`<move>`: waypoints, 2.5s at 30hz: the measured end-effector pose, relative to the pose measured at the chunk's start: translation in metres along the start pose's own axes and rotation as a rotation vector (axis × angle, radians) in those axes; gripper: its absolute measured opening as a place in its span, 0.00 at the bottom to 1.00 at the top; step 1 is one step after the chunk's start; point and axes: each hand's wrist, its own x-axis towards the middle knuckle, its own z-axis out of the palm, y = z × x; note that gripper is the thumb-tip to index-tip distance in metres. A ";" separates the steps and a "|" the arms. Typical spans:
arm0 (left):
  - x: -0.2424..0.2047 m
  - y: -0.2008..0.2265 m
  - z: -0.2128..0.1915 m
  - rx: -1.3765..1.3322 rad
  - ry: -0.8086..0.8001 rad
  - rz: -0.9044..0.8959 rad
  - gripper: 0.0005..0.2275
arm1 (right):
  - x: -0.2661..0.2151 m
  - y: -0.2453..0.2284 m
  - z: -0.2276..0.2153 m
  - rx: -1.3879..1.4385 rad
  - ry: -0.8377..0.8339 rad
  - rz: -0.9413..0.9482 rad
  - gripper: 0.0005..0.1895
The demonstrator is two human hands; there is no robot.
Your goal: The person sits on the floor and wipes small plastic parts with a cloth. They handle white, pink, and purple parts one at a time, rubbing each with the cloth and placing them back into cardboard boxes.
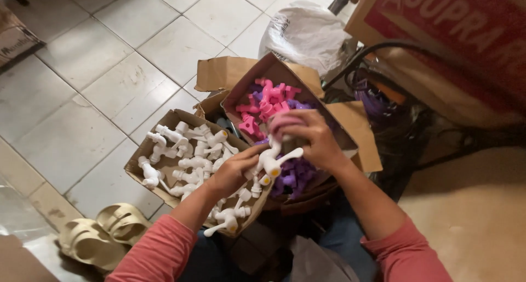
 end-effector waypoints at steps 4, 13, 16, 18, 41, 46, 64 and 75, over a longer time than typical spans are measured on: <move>0.030 0.077 -0.004 -1.143 0.210 -0.476 0.16 | 0.000 -0.004 -0.002 -0.036 0.105 0.116 0.22; 0.043 0.064 -0.003 -1.349 0.575 -0.775 0.18 | -0.006 -0.082 0.046 -0.034 0.293 -0.451 0.08; 0.037 0.060 -0.001 -1.299 0.648 -0.677 0.18 | -0.015 -0.069 0.066 -0.307 0.226 -0.340 0.11; 0.032 0.053 0.000 -1.216 0.740 -0.527 0.17 | -0.003 -0.057 0.065 -0.379 0.150 -0.243 0.07; 0.035 0.062 0.001 -1.511 0.690 -0.373 0.25 | -0.029 -0.036 0.075 0.305 -0.033 0.137 0.22; 0.037 0.104 -0.015 -1.441 0.720 -0.412 0.22 | -0.027 -0.022 0.070 0.328 -0.026 0.296 0.24; 0.031 -0.005 0.001 -1.196 0.591 -0.972 0.17 | -0.044 -0.030 0.082 0.178 -0.354 0.223 0.21; -0.068 -0.046 -0.155 -0.082 0.602 -1.275 0.37 | -0.028 -0.064 0.062 0.082 -0.385 0.164 0.27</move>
